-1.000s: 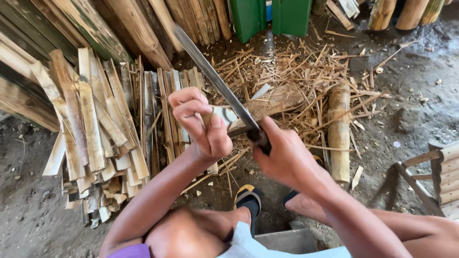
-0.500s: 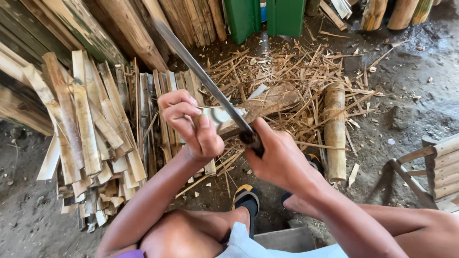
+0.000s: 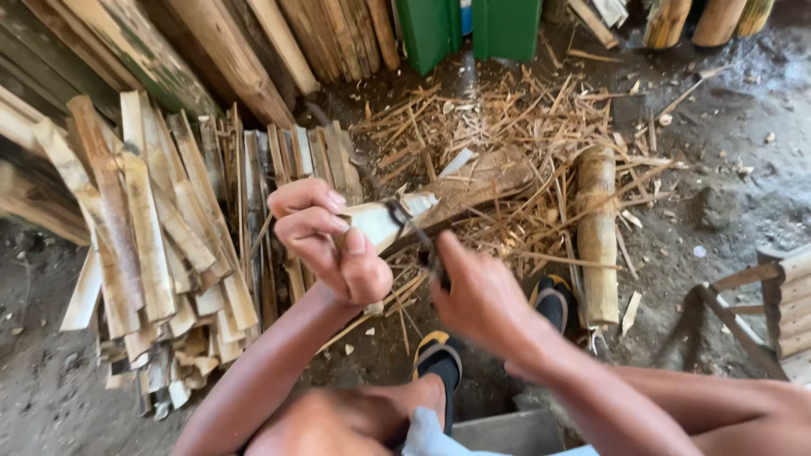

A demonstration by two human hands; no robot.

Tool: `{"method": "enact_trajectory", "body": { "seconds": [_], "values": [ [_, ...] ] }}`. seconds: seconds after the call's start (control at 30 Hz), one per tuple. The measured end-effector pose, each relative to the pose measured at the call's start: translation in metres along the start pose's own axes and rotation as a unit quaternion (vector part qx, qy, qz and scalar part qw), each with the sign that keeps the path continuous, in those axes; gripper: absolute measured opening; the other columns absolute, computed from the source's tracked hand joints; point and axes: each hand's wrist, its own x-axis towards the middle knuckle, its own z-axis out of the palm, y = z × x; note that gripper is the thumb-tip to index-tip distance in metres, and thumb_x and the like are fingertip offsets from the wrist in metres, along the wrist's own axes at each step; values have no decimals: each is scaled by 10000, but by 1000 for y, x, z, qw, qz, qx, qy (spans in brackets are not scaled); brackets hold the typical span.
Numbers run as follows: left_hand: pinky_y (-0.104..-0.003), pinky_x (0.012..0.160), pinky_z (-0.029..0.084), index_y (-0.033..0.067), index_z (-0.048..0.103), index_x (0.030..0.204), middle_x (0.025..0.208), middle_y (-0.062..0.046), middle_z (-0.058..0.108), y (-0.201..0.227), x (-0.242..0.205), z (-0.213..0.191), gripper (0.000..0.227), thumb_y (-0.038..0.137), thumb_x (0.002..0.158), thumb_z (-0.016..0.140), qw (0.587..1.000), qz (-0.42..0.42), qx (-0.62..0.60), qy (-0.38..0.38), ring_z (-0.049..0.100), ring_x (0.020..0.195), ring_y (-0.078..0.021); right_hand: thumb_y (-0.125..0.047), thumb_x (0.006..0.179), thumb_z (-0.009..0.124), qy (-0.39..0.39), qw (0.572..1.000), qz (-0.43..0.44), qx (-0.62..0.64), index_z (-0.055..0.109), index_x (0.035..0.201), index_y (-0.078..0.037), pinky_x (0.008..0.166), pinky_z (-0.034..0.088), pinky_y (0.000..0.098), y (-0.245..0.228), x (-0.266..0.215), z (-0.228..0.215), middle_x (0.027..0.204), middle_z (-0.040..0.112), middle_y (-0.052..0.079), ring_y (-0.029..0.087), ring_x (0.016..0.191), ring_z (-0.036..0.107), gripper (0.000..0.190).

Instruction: The person uses a knife to shave and shape a small piece of wood held in the left hand. They repeatedly scrape the knife along the wood to remove thin shavings, occasionally rotating the piece to work different sides. The finished piece is placed on a pile of similar wood pieces.

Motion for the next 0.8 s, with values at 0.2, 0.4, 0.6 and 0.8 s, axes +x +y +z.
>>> {"method": "enact_trajectory", "body": {
  "seconds": [0.2, 0.4, 0.6, 0.8],
  "values": [
    [-327, 815, 399, 101, 411, 977, 1025, -112, 451, -6, -5, -1, 175, 182, 874, 526, 1000, 17, 21, -5, 426, 901, -199, -142, 854, 656, 94, 994, -56, -18, 490, 1052, 19, 593, 514, 555, 2, 32, 18, 823, 668, 272, 480, 712, 660, 304],
    [-310, 797, 398, 81, 394, 1003, 1069, -107, 439, -5, 4, -10, 220, 136, 847, 539, 999, -26, -25, 25, 426, 881, -177, -157, 899, 625, -50, 997, 45, 44, 486, 1074, -11, 659, 519, 541, 16, 38, 18, 752, 677, 285, 469, 699, 668, 267],
    [-307, 779, 390, 86, 390, 997, 1061, -105, 422, -11, 1, -12, 215, 154, 852, 532, 999, -34, -14, 12, 403, 877, -171, -137, 864, 645, 94, 988, -123, 23, 500, 1030, -18, 550, 545, 502, 37, 16, 51, 835, 670, 205, 413, 681, 694, 250],
    [-285, 736, 370, 86, 388, 1038, 1015, -81, 399, -13, 7, -17, 224, 188, 904, 535, 996, -76, -38, 11, 381, 832, -152, -231, 880, 720, -19, 997, 36, -64, 490, 1246, 36, 660, 529, 546, 111, 97, 82, 830, 679, 290, 488, 751, 664, 508]
  ]
}}
